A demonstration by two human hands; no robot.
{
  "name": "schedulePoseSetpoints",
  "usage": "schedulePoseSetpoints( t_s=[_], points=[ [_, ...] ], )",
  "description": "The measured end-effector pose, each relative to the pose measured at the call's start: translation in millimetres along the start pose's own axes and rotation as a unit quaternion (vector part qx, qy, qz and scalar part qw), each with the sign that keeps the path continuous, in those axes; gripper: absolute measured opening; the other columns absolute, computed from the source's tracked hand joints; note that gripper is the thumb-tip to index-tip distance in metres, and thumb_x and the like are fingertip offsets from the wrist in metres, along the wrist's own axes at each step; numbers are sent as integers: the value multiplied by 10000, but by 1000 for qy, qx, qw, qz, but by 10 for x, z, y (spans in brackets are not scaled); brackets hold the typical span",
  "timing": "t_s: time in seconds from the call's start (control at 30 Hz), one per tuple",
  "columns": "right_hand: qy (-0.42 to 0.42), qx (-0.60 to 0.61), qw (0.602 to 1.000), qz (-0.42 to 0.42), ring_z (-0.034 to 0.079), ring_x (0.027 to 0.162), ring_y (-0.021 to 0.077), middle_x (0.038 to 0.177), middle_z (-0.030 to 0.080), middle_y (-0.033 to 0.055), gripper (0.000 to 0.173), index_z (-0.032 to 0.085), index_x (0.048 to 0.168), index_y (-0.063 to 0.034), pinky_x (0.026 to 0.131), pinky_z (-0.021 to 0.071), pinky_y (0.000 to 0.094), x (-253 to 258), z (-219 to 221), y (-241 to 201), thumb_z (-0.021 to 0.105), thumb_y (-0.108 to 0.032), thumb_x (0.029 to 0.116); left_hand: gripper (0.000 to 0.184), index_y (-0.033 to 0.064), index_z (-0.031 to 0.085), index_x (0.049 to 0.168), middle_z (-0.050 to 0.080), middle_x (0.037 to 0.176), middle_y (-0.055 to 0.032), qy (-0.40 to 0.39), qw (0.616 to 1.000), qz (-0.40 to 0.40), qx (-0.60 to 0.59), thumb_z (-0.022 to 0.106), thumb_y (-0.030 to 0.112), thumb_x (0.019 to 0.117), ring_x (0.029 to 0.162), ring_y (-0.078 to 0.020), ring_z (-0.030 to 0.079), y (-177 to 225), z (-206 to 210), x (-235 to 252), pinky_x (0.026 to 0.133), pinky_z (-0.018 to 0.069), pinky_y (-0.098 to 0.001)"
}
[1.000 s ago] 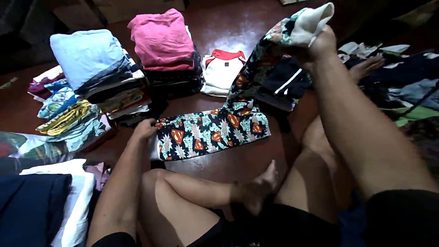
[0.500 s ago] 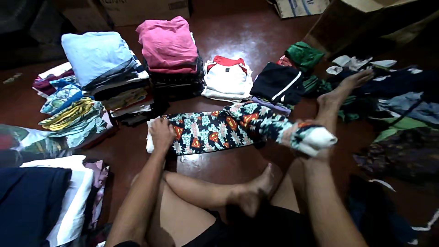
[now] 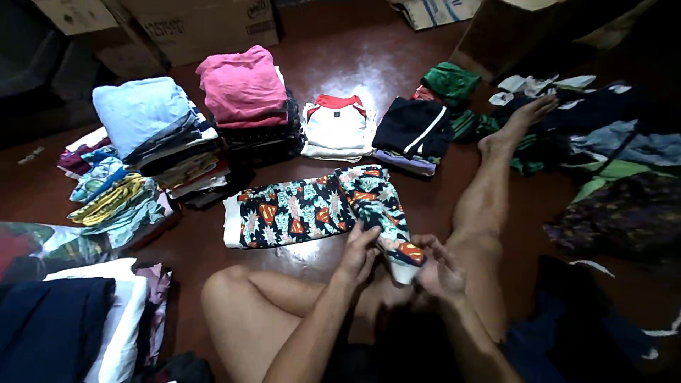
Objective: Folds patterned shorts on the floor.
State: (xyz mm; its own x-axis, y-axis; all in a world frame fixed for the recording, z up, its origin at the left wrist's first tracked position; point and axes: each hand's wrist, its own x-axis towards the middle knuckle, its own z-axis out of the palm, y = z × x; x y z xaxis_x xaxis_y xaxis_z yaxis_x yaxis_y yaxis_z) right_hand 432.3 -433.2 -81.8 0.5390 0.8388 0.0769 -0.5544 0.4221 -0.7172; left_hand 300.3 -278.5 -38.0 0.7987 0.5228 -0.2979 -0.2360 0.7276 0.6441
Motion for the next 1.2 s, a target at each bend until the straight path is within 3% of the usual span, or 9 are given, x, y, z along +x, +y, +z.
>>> schedulePoseSetpoints(
  t_s=[0.07,0.2,0.33,0.43,0.57,0.67,0.93,1.07,1.2],
  points=[
    [-9,-32,999,31,664,1064,165,1114,710,54,367,740,1043,-136,944,552,347,28,2,54,542,-442,997,840,82,131,1613,598,1323,-169,-14,998,-10,60,642,140,949,1087,-222,665,9,-172,27,959,565,-413],
    [-7,-132,986,106,678,1014,195,1054,729,97,330,726,977,-71,900,563,367,146,104,124,510,-315,1028,763,-14,382,1488,715,1103,-179,9,980,-61,190,754,15,823,957,-245,725,291,-435,-83,887,612,-432],
    [195,-277,936,96,715,909,242,1001,722,129,197,642,1113,0,783,624,411,654,179,158,554,-155,1027,570,-12,510,1338,724,883,-69,-1,965,-35,260,727,43,813,792,-151,719,1154,-632,-99,785,626,-358],
    [221,-297,898,239,712,1004,301,1173,691,160,491,582,1328,-48,811,614,484,1278,228,249,548,-447,1043,291,4,608,1212,729,942,-59,11,962,-49,267,634,44,925,840,-121,705,1510,-697,-70,817,604,-319],
    [181,-67,912,363,640,1167,266,1301,646,118,833,508,1425,-132,963,553,498,1881,435,421,518,-776,898,456,50,567,1302,732,1025,-41,-83,961,-42,260,703,130,874,932,-115,707,1807,-676,-117,891,593,-327],
    [216,29,938,270,695,939,202,1059,707,60,504,614,1263,-163,801,594,435,2181,498,578,572,-570,969,488,101,591,1265,708,944,8,-125,924,-47,359,778,182,822,864,-83,685,2140,-876,-104,840,593,-310],
    [329,72,918,210,628,1142,319,1307,586,208,423,465,1373,-7,933,560,453,2193,119,926,548,-101,969,551,54,604,1352,664,1256,-189,191,793,-56,576,810,54,841,1076,-286,670,2789,-2338,-42,942,557,-482],
    [311,56,916,248,584,1275,278,1436,555,131,674,378,1519,-122,1030,516,482,2215,155,893,616,-468,990,493,66,567,1395,654,1290,-154,197,837,-54,507,732,100,932,1084,-226,654,2657,-2370,-25,939,541,-426],
    [346,127,905,213,627,1139,260,1279,606,131,518,468,1408,-102,960,553,457,2235,212,808,655,-327,980,482,179,508,1468,706,1189,-107,186,941,30,280,614,217,1000,955,-212,703,2512,-2435,-71,808,599,-406]
  ],
)
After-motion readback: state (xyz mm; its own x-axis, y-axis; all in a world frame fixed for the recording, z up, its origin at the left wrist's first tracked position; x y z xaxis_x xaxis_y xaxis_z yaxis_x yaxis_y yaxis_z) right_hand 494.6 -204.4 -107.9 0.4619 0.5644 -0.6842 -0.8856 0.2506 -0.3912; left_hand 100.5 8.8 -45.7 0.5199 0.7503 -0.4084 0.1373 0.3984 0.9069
